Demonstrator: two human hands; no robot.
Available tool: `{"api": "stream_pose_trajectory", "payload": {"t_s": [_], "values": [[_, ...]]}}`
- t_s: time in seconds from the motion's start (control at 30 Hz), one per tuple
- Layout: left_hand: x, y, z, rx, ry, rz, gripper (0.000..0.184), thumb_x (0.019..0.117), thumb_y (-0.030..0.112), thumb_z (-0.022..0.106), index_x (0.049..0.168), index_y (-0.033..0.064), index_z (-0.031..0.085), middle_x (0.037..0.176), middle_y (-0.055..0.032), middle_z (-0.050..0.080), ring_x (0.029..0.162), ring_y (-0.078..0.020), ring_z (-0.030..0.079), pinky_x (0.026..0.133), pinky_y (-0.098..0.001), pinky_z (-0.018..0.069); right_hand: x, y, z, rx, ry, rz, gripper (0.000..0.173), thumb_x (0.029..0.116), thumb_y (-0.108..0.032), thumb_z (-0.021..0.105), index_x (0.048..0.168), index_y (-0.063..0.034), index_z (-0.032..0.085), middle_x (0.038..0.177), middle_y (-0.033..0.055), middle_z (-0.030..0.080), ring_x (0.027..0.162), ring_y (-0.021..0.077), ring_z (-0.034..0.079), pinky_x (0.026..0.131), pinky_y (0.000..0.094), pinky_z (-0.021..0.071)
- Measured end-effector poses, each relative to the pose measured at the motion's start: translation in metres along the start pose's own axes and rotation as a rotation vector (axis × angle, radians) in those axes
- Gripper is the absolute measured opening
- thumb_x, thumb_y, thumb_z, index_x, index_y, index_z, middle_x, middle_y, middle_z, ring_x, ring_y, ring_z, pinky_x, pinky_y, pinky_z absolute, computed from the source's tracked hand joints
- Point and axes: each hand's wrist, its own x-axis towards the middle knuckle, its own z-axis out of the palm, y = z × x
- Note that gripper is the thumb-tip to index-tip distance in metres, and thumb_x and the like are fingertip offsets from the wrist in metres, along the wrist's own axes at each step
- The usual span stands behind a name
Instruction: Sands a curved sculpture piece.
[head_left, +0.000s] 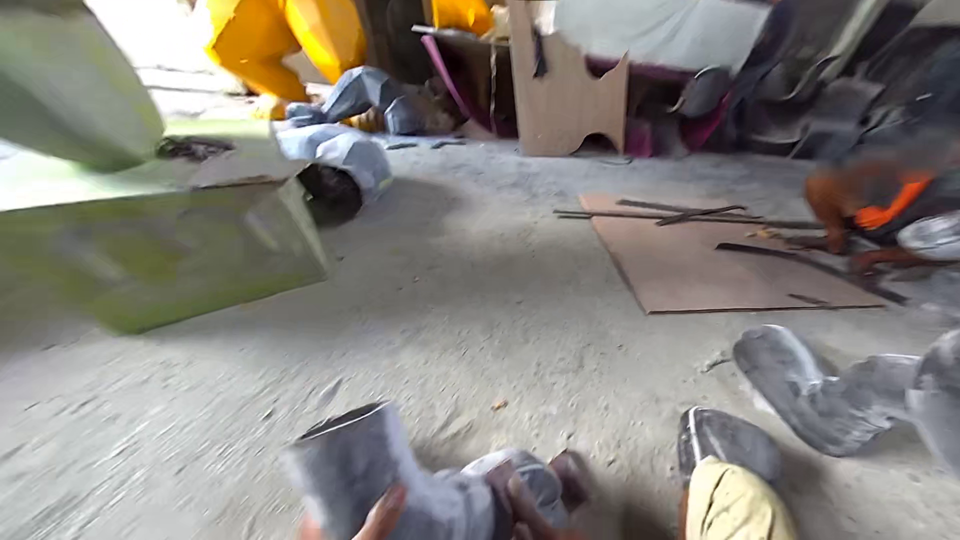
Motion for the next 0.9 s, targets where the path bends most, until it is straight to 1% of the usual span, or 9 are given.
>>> {"api": "stream_pose_trajectory", "payload": {"t_s": [0.07, 0.17, 0.3, 0.4, 0.5, 0.57, 0.67, 0.8, 0.9], "values": [[-0.007, 0.017, 0.014, 0.017, 0.065, -0.005, 0.103, 0.0663, 0.043, 0.093, 0.137, -0.0083, 0.038, 0.109, -0.0027, 0.069, 0.097, -0.0061, 0.070, 0.087, -0.0294, 0.0620, 0.022, 0.011, 0.015, -0.063, -0.006, -0.020, 0.051, 0.1076, -0.044, 0.034, 0.158, -0.0363, 0.041, 0.085, 0.0099, 0.075, 0.073, 0.0324, 0.072, 0.065, 0.0585, 0.0581], [-0.008, 0.013, 0.023, 0.030, 0.110, 0.041, 0.095, 0.0618, 0.053, 0.093, 0.126, -0.0041, 0.051, 0.100, -0.0043, 0.072, 0.091, -0.0116, 0.073, 0.082, -0.0320, 0.0636, 0.044, 0.008, 0.019, -0.072, -0.083, 0.012, 0.055, 0.1085, -0.047, 0.023, 0.162, -0.0356, 0.031, 0.098, 0.0089, 0.076, 0.086, 0.0309, 0.073, 0.075, 0.0575, 0.0591], [-0.002, 0.012, 0.022, 0.053, 0.101, 0.052, 0.095, 0.0618, 0.057, 0.091, 0.125, -0.0035, 0.052, 0.099, -0.0040, 0.072, 0.090, -0.0114, 0.073, 0.081, -0.0314, 0.0637, -0.008, 0.008, 0.012, -0.072, -0.091, 0.026, 0.051, 0.1085, -0.047, 0.033, 0.158, -0.0397, 0.039, 0.077, 0.0100, 0.072, 0.070, 0.0329, 0.071, 0.064, 0.0576, 0.0563], [-0.008, 0.013, 0.023, 0.056, 0.028, 0.069, 0.091, 0.0624, 0.055, 0.092, 0.123, -0.0009, 0.053, 0.097, -0.0026, 0.072, 0.089, -0.0115, 0.073, 0.080, -0.0306, 0.0637, 0.017, 0.006, 0.013, -0.110, -0.088, 0.028, 0.053, 0.1081, -0.045, 0.029, 0.160, -0.0403, 0.034, 0.082, 0.0095, 0.073, 0.073, 0.0323, 0.072, 0.065, 0.0571, 0.0575], [-0.010, 0.014, 0.030, 0.069, 0.100, 0.067, 0.083, 0.0649, 0.052, 0.090, 0.120, -0.0005, 0.056, 0.094, -0.0029, 0.072, 0.087, -0.0117, 0.073, 0.078, -0.0305, 0.0636, 0.023, -0.006, 0.015, -0.113, -0.111, 0.078, 0.054, 0.1082, -0.046, 0.026, 0.161, -0.0386, 0.031, 0.088, 0.0088, 0.074, 0.080, 0.0315, 0.073, 0.071, 0.0559, 0.0583], [-0.002, 0.016, 0.030, 0.087, 0.163, 0.047, 0.082, 0.0657, 0.050, 0.088, 0.121, -0.0020, 0.056, 0.096, -0.0036, 0.072, 0.089, -0.0115, 0.073, 0.079, -0.0308, 0.0635, -0.009, -0.010, 0.016, -0.066, -0.088, 0.067, 0.051, 0.1080, -0.043, 0.036, 0.158, -0.0369, 0.040, 0.080, 0.0109, 0.073, 0.071, 0.0341, 0.072, 0.063, 0.0582, 0.0567], [0.000, 0.016, 0.023, 0.076, 0.116, 0.046, 0.086, 0.0644, 0.052, 0.090, 0.122, -0.0014, 0.055, 0.095, -0.0035, 0.073, 0.088, -0.0125, 0.074, 0.078, -0.0316, 0.0643, -0.012, -0.005, 0.016, -0.127, -0.098, 0.062, 0.050, 0.1079, -0.046, 0.034, 0.158, -0.0424, 0.039, 0.075, 0.0097, 0.071, 0.068, 0.0339, 0.070, 0.061, 0.0572, 0.0555], [-0.006, 0.016, 0.026, 0.071, 0.081, 0.062, 0.080, 0.0659, 0.050, 0.089, 0.121, 0.0028, 0.057, 0.095, -0.0018, 0.073, 0.087, -0.0122, 0.074, 0.077, -0.0314, 0.0640, 0.035, -0.014, 0.010, -0.198, -0.157, 0.051, 0.053, 0.1080, -0.043, 0.025, 0.161, -0.0404, 0.031, 0.090, 0.0104, 0.074, 0.084, 0.0337, 0.072, 0.073, 0.0563, 0.0574], [0.006, 0.016, 0.025, 0.080, 0.142, -0.001, 0.076, 0.0671, 0.048, 0.087, 0.121, 0.0020, 0.060, 0.095, -0.0038, 0.074, 0.088, -0.0137, 0.074, 0.077, -0.0331, 0.0641, -0.005, -0.005, 0.015, -0.131, -0.088, 0.000, 0.050, 0.1074, -0.044, 0.036, 0.157, -0.0395, 0.041, 0.078, 0.0097, 0.072, 0.070, 0.0333, 0.071, 0.063, 0.0573, 0.0567]]}}
